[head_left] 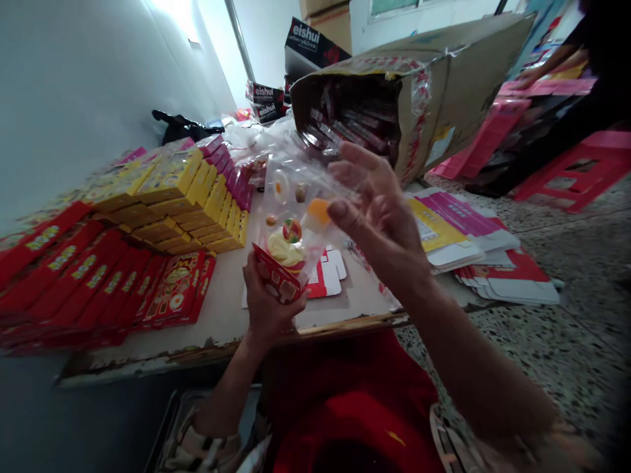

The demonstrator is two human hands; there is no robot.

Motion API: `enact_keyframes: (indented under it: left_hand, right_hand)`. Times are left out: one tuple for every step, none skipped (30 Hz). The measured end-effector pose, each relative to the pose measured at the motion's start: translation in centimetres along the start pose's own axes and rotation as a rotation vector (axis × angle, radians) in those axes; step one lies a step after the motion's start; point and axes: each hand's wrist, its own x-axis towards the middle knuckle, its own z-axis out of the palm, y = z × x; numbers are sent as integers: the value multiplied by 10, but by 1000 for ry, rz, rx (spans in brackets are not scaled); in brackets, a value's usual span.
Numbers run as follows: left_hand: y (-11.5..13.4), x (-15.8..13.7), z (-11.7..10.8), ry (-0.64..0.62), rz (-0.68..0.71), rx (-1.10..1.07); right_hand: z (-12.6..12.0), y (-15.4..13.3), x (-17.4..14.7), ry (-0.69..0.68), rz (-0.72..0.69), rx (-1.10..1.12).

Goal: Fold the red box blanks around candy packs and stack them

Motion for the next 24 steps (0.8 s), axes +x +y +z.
enact_keyframes:
  left_hand:
    - [0, 0, 1, -3, 6, -13]
    - [0, 0, 3, -4, 7, -32]
    - [0, -1, 4, -2, 6, -58]
    - [0, -1, 6, -2, 2, -88]
    - [0, -1, 8, -6, -7, -117]
    - [-2, -1, 8, -13, -19, -142]
    - [-3, 0, 8, -22, -29, -167]
    - [-6, 0, 6, -29, -42, -190]
    - [-8, 0, 3, -34, -53, -209]
    - [-12, 0, -2, -42, -61, -224]
    - [-16, 0, -8, -54, -67, -239]
    - [-20, 0, -15, -69, -79, -254]
    - [-24, -2, -22, -83, -103, -276]
    - [-28, -3, -29, -90, -145, -311]
    - [-32, -5, -34, -97, -207, -363]
    - [-35, -7, -38, -96, -276, -423]
    - [-38, -9, -38, -87, -338, -481]
    - [-41, -11, -37, -62, -376, -525]
    - [-43, -11, -33, -10, -387, -547]
    - [-45, -11, -27, 73, -374, -546]
    - [-46, -11, -20, 179, -346, -529]
    - [-46, -10, -13, 291, -312, -505]
    - [-47, -9, -7, 383, -282, -480]
    - [-47, -8, -1, 446, -255, -461]
  right_hand:
    - [0, -5, 8, 48, -14, -29]
    - [4, -10, 12, 44, -15, -77]
    - [11, -12, 14, -11, -12, -148]
    - [20, -13, 12, -117, -8, -217]
    - [29, -12, 9, -252, 6, -254]
    - [38, -9, 5, -394, 30, -241]
    - [46, -4, 0, -515, 55, -185]
    - [51, 1, -3, -613, 71, -98]
    - [55, 7, -6, -694, 73, 8]
    - [58, 13, -8, -749, 69, 112]
    - [60, 19, -10, -756, 73, 199]
    - [62, 25, -12, -709, 97, 266]
    - [66, 31, -16, -615, 152, 324]
    - [70, 38, -20, -495, 235, 380]
    - [76, 44, -27, -372, 333, 439]
    - [84, 49, -35, -275, 426, 510]
    - [93, 54, -44, -220, 505, 592]
    - [103, 57, -53, -190, 570, 673]
    - [112, 59, -62, -162, 617, 739]
    - [121, 60, -70, -119, 648, 778]
    - [128, 59, -77, -62, 664, 791]
    - [134, 59, -82, -8, 670, 787]
    - [138, 58, -87, 35, 669, 772]
    - [140, 58, -91, 61, 664, 753]
